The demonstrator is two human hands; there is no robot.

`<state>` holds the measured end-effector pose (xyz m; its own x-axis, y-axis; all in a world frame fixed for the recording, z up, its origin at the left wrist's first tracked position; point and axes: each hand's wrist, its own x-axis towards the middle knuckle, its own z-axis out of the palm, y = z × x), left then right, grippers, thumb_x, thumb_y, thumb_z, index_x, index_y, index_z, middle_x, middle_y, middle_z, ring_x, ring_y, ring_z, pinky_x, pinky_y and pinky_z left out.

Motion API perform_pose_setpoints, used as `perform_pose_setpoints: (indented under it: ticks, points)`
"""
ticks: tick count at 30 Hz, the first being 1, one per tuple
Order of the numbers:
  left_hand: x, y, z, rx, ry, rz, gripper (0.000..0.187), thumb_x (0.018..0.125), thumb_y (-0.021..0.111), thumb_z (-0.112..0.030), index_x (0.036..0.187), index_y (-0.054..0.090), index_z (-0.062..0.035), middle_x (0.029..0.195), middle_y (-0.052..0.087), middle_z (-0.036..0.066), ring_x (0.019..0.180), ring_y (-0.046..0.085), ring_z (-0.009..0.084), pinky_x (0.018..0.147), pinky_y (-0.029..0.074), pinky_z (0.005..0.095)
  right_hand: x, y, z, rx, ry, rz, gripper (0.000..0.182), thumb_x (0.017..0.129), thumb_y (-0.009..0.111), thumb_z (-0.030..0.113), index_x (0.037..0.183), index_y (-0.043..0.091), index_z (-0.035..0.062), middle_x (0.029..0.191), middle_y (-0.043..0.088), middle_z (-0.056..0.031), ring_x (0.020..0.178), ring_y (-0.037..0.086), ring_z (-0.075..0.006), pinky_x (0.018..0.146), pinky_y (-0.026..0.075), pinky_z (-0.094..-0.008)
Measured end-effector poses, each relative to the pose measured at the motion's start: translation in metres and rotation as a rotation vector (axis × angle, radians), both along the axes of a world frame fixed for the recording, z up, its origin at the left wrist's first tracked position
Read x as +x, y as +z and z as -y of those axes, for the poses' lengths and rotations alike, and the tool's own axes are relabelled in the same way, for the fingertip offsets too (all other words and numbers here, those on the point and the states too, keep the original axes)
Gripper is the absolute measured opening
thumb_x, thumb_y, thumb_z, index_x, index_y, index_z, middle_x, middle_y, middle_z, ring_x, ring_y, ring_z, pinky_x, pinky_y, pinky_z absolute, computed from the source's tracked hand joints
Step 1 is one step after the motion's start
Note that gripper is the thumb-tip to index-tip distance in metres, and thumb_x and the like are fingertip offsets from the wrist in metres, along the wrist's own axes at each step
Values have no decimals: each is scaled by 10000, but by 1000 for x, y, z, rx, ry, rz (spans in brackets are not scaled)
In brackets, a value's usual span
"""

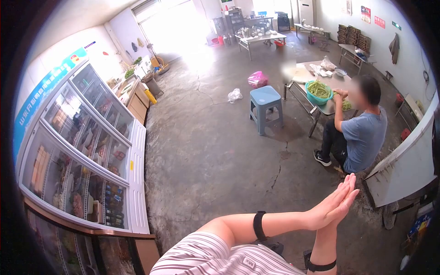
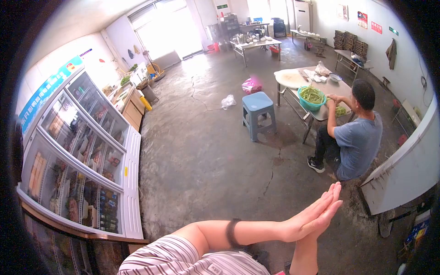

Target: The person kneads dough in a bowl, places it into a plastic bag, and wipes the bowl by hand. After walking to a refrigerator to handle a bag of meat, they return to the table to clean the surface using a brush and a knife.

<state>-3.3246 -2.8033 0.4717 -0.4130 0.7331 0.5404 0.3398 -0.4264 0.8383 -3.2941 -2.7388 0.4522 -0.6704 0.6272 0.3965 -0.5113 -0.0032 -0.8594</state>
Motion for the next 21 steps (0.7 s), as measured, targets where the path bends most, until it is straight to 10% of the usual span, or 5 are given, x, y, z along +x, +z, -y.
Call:
perform_pose_setpoints:
  ticks: [7,11,15,21]
  points:
    - [-32,-38,-6,-162,202,23,599,951,292,-337,1398,102,13,1477,41,161,1369,5,265,1097,36,340,-8,17,39,-532,216,-100,632,948,210,478,1394,189,31,1461,183,-88,1349,163,-207,1089,136,-341]
    - [-77,-78,-12,-193,344,-79,575,948,315,-366,1363,238,24,1465,122,165,1364,71,256,1099,65,333,-7,10,59,-290,311,147,650,949,199,481,1409,105,31,1477,126,-77,1358,101,-188,1093,79,-338]
    - [-82,-61,-1,-479,205,1051,640,922,344,-451,1385,226,-27,1462,159,146,1356,134,245,1094,117,341,2,3,50,-266,233,196,660,945,216,486,1408,106,28,1478,113,-80,1359,92,-187,1095,77,-336]
    - [-63,-109,-29,-352,192,587,667,936,275,-474,1396,159,-5,1476,112,119,1368,51,216,1093,75,300,-2,-20,28,-243,178,291,682,938,251,495,1407,107,22,1481,86,-85,1361,74,-186,1099,73,-332]
